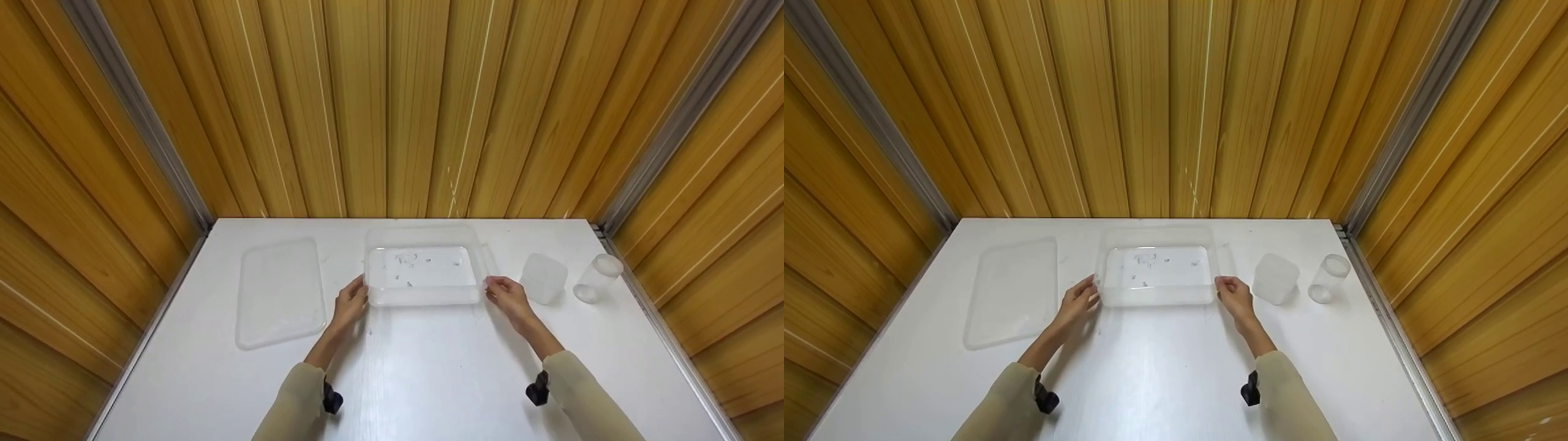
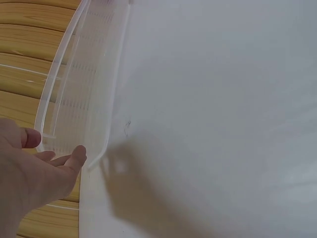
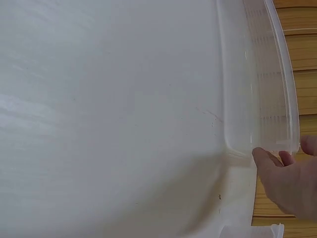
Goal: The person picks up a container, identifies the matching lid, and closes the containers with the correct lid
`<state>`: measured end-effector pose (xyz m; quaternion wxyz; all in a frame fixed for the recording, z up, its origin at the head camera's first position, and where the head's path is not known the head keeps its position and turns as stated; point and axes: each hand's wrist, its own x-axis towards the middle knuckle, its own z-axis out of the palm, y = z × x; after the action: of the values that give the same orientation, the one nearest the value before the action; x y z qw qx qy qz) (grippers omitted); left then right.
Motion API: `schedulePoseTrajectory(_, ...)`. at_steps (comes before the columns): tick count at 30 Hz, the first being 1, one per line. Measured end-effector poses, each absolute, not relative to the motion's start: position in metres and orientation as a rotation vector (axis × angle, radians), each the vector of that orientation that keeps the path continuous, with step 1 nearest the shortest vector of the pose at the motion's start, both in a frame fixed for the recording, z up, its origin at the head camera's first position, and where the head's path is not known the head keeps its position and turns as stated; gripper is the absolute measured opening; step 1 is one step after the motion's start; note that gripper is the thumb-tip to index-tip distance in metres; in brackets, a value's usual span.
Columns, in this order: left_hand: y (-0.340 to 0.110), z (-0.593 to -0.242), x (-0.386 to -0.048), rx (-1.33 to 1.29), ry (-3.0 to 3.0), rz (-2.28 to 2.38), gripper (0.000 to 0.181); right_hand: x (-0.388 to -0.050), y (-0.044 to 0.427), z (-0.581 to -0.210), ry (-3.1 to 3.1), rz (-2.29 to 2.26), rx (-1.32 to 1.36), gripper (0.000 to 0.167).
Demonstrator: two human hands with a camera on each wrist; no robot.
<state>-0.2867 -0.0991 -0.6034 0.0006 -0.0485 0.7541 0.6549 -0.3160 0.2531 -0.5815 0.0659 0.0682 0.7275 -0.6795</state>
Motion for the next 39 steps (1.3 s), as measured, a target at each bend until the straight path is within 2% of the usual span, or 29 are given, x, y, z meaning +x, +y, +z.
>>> schedulePoseTrajectory(8, -0.099, -0.601, -0.279, -0.191, 2.255, 2.121, 0.049, -0.310, 0.259, -0.577, 2.240, -1.898, 0.175, 0.060)
schedulePoseTrajectory(25, -0.105, -0.587, -0.252, -0.293, 2.358, 2.016, 0.047, -0.281, 0.262, -0.571, 2.203, -1.783, 0.114, 0.059)
schedulePoseTrajectory(39, -0.117, -0.582, -0.218, -0.154, 2.322, 2.000, 0.043, -0.251, 0.274, -0.567, 2.130, -1.784, 0.010, 0.062)
